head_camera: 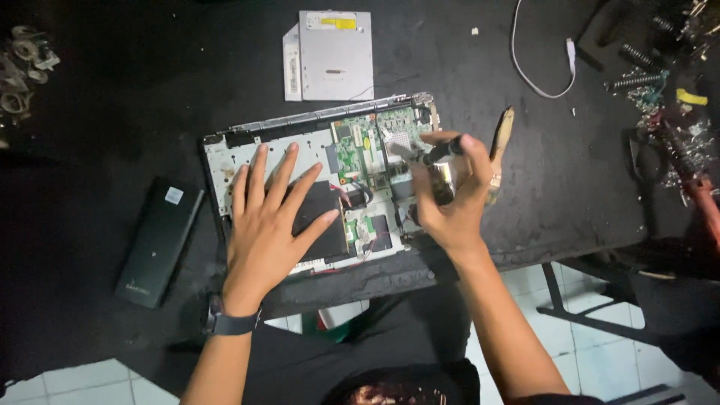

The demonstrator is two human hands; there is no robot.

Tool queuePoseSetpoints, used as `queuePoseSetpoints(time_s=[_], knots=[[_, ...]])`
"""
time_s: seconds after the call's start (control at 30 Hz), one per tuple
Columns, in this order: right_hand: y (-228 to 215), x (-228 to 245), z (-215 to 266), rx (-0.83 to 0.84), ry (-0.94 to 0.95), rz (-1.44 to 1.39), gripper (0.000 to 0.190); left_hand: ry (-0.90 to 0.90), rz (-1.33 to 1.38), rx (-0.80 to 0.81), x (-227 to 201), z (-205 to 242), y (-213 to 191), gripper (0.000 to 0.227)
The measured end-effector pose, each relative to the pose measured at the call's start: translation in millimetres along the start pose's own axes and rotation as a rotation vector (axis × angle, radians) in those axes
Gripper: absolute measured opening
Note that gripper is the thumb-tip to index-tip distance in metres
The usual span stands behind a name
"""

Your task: The person cleans a laptop hard drive with a brush, then uses a screwdriver to remove screws from the back of a laptop. They remove the back cover to expose the internal components and continue to unscrew parts inside the laptop.

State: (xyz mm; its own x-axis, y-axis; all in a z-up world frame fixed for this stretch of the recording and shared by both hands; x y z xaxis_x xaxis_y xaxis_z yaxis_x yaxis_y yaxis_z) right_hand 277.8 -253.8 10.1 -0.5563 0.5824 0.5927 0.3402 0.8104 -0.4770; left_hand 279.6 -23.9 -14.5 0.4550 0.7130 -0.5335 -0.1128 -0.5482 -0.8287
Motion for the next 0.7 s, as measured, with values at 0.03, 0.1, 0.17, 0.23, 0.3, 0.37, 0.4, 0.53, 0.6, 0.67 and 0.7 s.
queuePoseSetpoints(time_s=[0.03,0.1,0.17,0.23,0.3,0.37,0.4,0.53,0.6,0.67,0.7], knots=[[-0.8,-8.3,4.1,-0.027,0.007,0.09,0.081,0.003,-0.01,-0.004,0.1,-1.0,-0.5,0.065],[-3.9,-9.8,11.4,-0.056,0.009,0.18,0.096,0.007,-0.022,-0.013,-1.6,3.2,-0.4,0.065],[1.0,-9.0,6.2,0.011,0.041,0.11,0.076,0.006,0.001,-0.02,-0.1,1.2,-0.5,0.065],[0.2,-2.4,2.8,0.017,0.02,0.08,0.077,-0.001,0.002,-0.011,0.2,3.1,0.4,0.065],[1.4,-4.5,0.9,0.016,-0.009,0.053,0.078,0.0,-0.001,-0.009,1.3,0.6,-0.5,0.066],[-2.9,-9.9,9.1,-0.04,-0.045,0.268,0.092,0.004,0.002,-0.005,-0.6,1.5,-0.2,0.065],[-2.8,-7.4,10.2,-0.036,-0.039,0.269,0.092,0.002,0.006,0.0,-0.4,2.7,1.5,0.065],[-2.3,-12.1,10.2,-0.028,0.019,0.13,0.08,-0.012,-0.005,0.006,1.1,1.6,1.2,0.066],[-5.6,-12.4,11.0,-0.072,-0.003,0.302,0.092,-0.01,-0.009,0.004,1.0,0.9,1.0,0.066],[-1.5,-16.9,9.3,-0.027,0.042,0.072,0.086,-0.001,-0.012,-0.002,0.5,0.1,-0.1,0.066],[-2.1,-13.3,7.7,-0.028,0.041,0.071,0.086,-0.002,-0.014,-0.002,0.7,0.4,0.1,0.066]])
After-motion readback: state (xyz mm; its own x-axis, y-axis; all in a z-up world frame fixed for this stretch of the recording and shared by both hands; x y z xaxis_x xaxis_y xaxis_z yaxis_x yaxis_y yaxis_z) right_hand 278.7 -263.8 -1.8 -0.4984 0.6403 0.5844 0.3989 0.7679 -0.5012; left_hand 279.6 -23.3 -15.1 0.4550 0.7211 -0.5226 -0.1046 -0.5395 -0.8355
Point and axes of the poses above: each hand's wrist, its own z-axis away from the middle knuckle, its own y-axis out of the palm, x = y × z, the point moved 8 cm from there along -z, towards the middle knuckle, and after that the axes turned 14 degrees about z, right-handed, at the moved point
